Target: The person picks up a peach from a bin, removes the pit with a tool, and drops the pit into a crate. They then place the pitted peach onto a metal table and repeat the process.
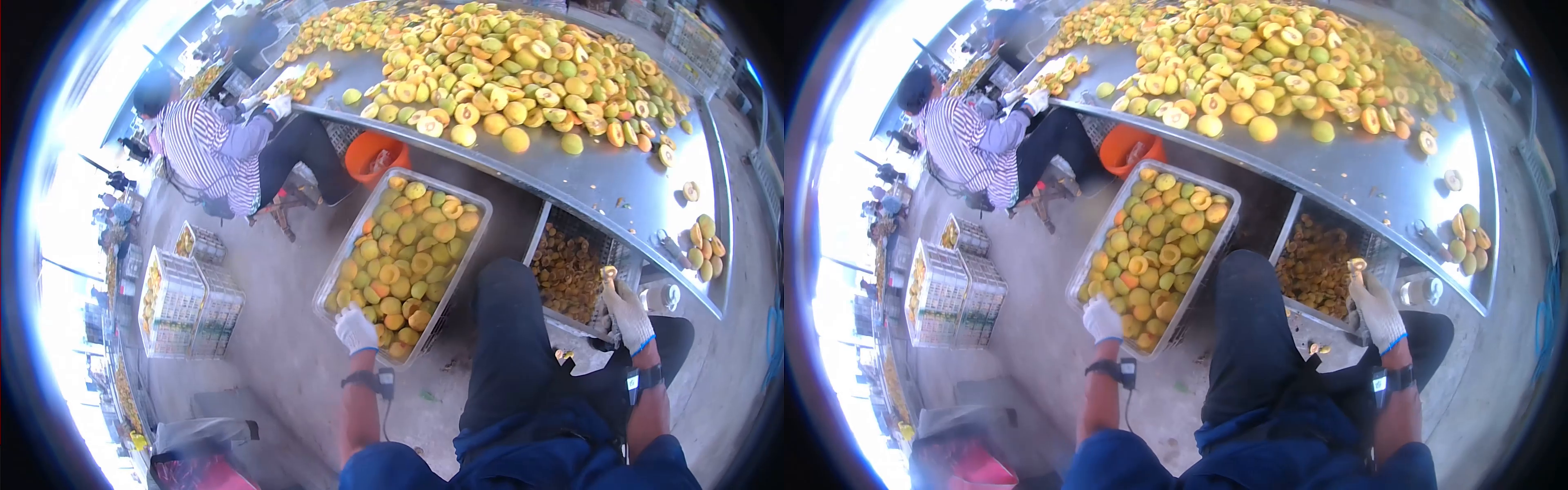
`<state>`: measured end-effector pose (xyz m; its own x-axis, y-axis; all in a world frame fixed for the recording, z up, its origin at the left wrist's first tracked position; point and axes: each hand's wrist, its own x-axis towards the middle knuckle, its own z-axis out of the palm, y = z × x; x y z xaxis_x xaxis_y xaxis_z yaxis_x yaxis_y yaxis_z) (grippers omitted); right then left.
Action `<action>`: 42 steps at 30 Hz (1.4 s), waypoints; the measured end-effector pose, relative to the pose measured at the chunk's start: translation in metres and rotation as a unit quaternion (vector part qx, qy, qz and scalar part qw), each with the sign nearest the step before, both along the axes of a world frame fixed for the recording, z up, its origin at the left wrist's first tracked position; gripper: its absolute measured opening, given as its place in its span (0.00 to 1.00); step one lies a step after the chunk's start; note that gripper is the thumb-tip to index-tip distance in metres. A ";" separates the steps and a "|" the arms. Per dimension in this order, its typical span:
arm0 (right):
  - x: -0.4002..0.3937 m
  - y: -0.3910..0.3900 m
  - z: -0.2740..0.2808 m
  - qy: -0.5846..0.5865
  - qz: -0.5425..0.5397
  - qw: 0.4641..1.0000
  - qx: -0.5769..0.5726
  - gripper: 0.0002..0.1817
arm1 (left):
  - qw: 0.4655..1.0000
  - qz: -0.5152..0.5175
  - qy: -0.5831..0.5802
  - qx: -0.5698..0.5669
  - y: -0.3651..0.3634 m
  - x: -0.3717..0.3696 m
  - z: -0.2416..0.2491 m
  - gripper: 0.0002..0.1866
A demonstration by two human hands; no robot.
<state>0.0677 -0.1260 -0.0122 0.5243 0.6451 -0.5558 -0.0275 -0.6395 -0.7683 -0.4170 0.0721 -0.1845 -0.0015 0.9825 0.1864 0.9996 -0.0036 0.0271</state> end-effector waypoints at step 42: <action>0.033 -0.037 -0.124 0.358 -0.196 0.881 0.241 0.27 | 0.751 -0.567 -0.275 -0.197 -0.102 0.641 0.189 0.21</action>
